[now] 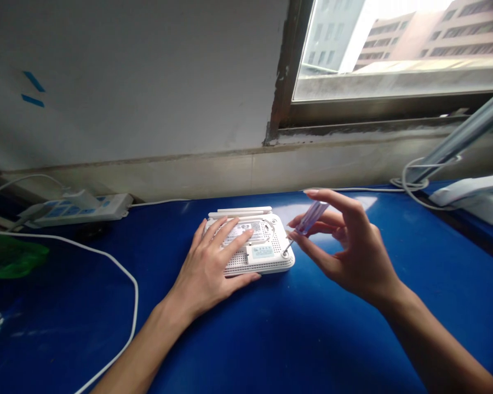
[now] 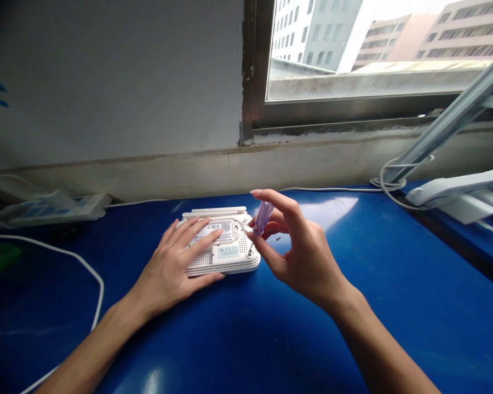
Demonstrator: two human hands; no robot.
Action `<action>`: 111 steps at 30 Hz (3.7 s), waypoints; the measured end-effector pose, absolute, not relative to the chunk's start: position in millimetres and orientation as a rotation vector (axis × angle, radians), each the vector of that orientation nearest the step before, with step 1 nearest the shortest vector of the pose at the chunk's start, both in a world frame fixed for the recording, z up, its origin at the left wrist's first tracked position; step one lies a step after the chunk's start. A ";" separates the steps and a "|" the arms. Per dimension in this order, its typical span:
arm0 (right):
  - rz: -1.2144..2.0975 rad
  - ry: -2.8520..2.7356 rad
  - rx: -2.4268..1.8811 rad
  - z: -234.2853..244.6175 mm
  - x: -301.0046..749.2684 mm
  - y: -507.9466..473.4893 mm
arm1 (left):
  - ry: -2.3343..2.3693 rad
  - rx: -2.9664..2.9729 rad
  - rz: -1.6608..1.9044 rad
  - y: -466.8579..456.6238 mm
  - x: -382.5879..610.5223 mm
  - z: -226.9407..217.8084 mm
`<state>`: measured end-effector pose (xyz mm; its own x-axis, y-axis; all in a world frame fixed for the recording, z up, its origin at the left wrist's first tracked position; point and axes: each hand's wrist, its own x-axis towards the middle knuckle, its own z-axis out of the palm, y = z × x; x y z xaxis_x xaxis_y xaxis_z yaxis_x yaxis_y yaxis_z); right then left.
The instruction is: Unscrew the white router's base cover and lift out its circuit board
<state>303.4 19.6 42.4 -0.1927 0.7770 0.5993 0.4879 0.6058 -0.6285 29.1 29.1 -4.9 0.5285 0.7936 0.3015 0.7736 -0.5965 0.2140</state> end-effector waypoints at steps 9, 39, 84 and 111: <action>0.584 -1.572 -0.906 45.1 305.0 26.5 | 1.353 2.613 0.732 25.2 57.4 25.8; 0.564 -1.517 -1.250 19.7 395.9 62.2 | 0.952 2.608 0.328 100.4 174.7 24.3; 0.404 -1.533 -0.968 20.9 296.5 29.7 | 1.584 2.564 0.536 15.8 25.4 23.8; 0.373 -1.710 -0.864 21.7 292.1 16.6 | 1.405 2.584 0.554 16.6 40.4 -7.1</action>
